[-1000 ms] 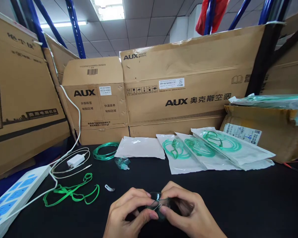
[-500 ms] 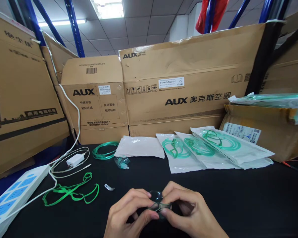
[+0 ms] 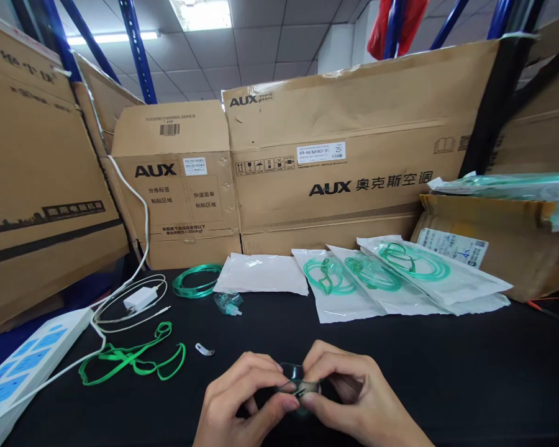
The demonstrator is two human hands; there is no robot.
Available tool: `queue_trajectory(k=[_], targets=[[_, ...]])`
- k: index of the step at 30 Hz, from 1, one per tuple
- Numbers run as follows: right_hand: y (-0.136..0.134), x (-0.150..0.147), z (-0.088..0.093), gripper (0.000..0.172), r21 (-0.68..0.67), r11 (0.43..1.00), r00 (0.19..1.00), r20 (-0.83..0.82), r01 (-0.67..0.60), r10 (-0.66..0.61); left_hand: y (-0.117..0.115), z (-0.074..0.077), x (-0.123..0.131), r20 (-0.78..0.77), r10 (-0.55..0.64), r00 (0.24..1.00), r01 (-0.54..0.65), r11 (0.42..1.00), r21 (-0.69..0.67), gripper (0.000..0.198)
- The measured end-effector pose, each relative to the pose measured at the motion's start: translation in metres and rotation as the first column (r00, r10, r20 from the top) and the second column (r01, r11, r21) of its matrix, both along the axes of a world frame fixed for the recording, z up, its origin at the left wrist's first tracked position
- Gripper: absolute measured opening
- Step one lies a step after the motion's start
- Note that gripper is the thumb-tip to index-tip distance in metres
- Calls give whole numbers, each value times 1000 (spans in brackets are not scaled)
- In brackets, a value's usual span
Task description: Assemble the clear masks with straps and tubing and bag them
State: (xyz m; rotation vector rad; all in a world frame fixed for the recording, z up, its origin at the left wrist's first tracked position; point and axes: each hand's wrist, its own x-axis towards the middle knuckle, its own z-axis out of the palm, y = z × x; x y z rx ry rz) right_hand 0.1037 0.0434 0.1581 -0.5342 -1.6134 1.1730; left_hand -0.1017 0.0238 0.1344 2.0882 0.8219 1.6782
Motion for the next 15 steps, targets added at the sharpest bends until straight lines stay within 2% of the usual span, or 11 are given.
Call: queue_trajectory(k=[6,15], targets=[[-2,4,1,6,-47,999,998,61,-11,14,0,1,-2,-15,-21,1000,21,1000,-7,13],[-4,5,3,6,-70,997,998,61,-28,32,0,1,-1,-22,-23,999,23,1000,0,14]])
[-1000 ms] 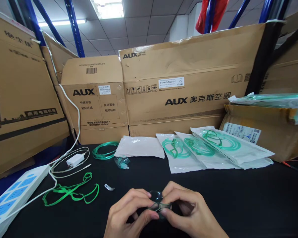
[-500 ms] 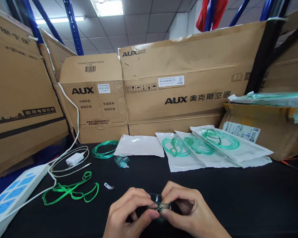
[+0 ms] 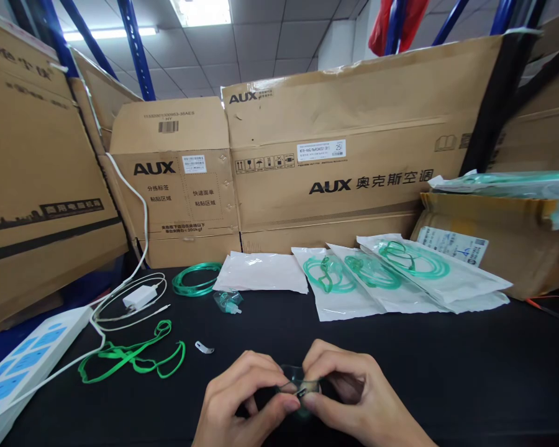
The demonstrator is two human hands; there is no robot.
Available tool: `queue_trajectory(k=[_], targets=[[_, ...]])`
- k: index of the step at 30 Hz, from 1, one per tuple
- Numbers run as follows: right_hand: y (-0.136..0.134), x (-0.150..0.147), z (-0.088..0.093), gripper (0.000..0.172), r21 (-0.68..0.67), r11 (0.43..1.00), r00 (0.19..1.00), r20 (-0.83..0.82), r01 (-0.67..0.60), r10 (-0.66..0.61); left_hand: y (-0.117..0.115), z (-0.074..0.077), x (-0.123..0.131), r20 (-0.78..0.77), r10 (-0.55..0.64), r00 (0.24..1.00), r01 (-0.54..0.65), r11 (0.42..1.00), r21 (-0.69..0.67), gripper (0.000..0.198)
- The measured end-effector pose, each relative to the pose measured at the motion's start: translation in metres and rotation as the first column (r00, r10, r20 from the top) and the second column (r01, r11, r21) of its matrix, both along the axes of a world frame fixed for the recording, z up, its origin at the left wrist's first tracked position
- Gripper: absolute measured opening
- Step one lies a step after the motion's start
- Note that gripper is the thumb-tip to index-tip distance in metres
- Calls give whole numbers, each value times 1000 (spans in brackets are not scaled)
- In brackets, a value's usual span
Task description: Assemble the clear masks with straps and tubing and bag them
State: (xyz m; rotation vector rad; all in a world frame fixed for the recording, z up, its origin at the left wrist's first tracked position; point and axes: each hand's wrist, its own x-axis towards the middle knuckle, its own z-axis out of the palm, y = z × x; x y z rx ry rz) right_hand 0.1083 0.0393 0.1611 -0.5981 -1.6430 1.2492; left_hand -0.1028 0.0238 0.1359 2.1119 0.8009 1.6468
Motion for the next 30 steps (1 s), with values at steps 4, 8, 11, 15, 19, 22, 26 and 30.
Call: queue_trajectory(k=[4,8,11,15,19,22,26,30], targets=[[-3,0,3,4,-23,1000,1000,0,-15,15,0,0,1,2,2,1000,-2,1000,-9,14],[-4,0,5,6,-26,1000,1000,-5,-11,11,0,-1,1,5,-4,1000,5,1000,-4,13],[-5,0,6,9,-34,999,1000,6,-1,1,0,-1,1,-1,-5,1000,5,1000,4,14],[-6,1,9,11,-50,999,1000,31,5,-3,0,0,2,5,9,1000,-9,1000,3,16],[-7,0,12,15,-48,999,999,37,16,-14,0,0,3,13,8,1000,-8,1000,7,18],[-7,-2,13,19,-36,999,999,29,20,-19,0,-1,3,15,-3,1000,3,1000,5,16],[-8,-3,13,20,-33,999,1000,28,12,-11,-1,0,4,-1,1,1000,-1,1000,11,10],[-9,-4,13,24,6,1000,1000,31,-1,1,0,5,4,-4,19,1000,-18,996,93,7]])
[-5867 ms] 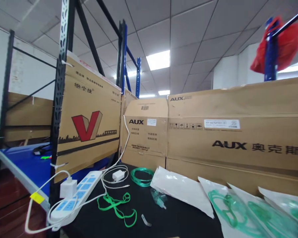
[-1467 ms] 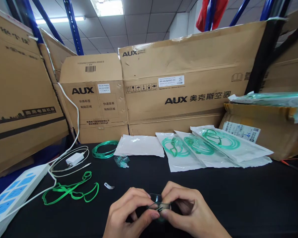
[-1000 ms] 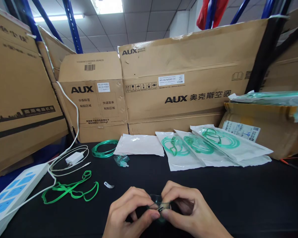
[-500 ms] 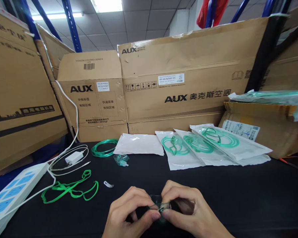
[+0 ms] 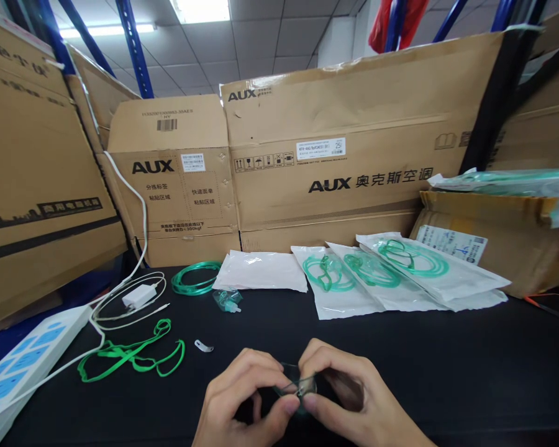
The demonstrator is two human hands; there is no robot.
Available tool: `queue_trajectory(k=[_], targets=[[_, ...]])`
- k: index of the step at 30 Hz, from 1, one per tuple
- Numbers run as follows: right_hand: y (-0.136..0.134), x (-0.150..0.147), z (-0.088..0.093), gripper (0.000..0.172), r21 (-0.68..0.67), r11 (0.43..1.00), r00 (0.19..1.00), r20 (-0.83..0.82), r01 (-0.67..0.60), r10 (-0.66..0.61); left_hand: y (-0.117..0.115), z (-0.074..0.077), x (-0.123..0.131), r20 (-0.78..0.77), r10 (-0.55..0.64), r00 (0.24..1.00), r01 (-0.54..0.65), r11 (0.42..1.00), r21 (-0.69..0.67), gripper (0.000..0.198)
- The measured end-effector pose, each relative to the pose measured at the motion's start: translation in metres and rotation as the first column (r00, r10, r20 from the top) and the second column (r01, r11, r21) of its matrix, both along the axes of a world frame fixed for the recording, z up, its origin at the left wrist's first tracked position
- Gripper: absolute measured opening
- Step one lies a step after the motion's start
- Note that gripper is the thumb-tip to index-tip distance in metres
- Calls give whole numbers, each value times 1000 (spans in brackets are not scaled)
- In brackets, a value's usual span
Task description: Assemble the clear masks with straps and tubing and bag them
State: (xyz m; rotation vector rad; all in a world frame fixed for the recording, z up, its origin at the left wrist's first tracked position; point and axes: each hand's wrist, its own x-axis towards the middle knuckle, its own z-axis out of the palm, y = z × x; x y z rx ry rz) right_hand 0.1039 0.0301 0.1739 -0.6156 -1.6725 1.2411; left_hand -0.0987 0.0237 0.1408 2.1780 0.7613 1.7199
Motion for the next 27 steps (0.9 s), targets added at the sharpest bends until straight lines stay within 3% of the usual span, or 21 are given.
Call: queue_trajectory(k=[2,7,14,22,27], targets=[[-1,0,-1,26,16,1000,1000,1,-6,6,1,5,-2,-46,7,999,-4,998,69,2],[-1,0,-4,25,65,998,1000,19,-11,10,1,13,-10,-167,34,985,-1,981,195,23],[-3,0,-1,15,85,996,1000,15,-10,8,-2,13,-11,-235,6,972,46,976,213,31],[-6,-1,3,21,105,993,996,-59,-59,65,-2,16,-21,-236,-38,971,75,986,148,30],[-8,-1,-1,22,157,987,999,-14,-42,45,-3,24,-12,-169,-75,983,105,979,177,13]])
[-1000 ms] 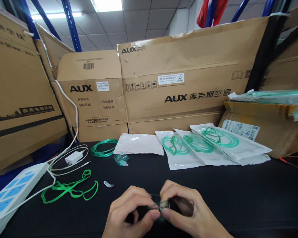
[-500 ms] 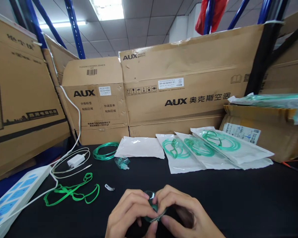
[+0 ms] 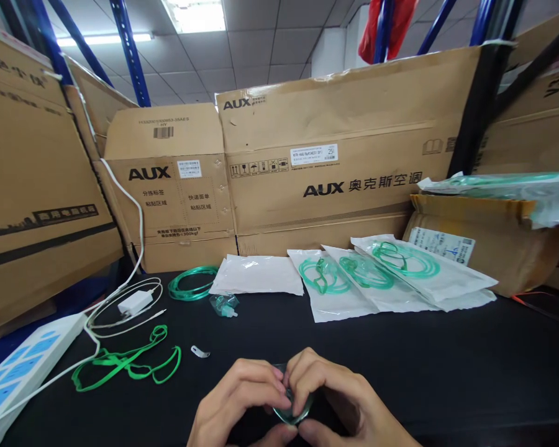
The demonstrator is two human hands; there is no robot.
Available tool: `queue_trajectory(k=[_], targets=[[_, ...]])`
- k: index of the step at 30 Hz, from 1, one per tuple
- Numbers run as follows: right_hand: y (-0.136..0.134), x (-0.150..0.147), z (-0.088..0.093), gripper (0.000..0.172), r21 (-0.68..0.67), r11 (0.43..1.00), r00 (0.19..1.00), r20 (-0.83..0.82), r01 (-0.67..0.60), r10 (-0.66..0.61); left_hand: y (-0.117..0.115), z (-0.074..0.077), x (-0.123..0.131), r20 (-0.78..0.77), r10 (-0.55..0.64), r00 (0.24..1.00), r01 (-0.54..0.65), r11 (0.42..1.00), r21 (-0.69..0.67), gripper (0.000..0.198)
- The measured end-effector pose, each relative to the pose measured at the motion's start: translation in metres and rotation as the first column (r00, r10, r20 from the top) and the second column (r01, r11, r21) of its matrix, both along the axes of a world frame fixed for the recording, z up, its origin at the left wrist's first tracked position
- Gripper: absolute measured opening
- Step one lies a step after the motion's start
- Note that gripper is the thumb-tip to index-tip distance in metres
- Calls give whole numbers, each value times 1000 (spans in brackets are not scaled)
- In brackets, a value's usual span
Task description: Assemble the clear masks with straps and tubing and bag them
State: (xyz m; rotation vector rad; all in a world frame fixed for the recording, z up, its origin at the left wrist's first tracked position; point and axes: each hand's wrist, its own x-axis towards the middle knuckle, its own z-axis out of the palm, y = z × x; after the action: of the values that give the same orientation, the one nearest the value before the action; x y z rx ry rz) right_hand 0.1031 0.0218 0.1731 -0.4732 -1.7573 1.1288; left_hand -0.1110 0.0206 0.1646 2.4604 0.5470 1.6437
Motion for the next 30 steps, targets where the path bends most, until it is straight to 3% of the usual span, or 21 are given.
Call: queue_trajectory(k=[6,13,20,30], targets=[[-1,2,7,29,-1,1000,998,54,21,-21,0,-3,0,20,-21,1000,24,983,-184,15],[-1,0,9,29,104,994,996,78,28,-37,2,-11,-2,34,-80,996,86,942,-324,13],[-1,0,2,31,173,985,995,90,14,-30,0,-5,-1,8,-18,1000,20,938,-345,20],[0,-1,-1,33,192,981,993,106,27,-48,-2,2,2,10,-71,997,70,945,-321,25]])
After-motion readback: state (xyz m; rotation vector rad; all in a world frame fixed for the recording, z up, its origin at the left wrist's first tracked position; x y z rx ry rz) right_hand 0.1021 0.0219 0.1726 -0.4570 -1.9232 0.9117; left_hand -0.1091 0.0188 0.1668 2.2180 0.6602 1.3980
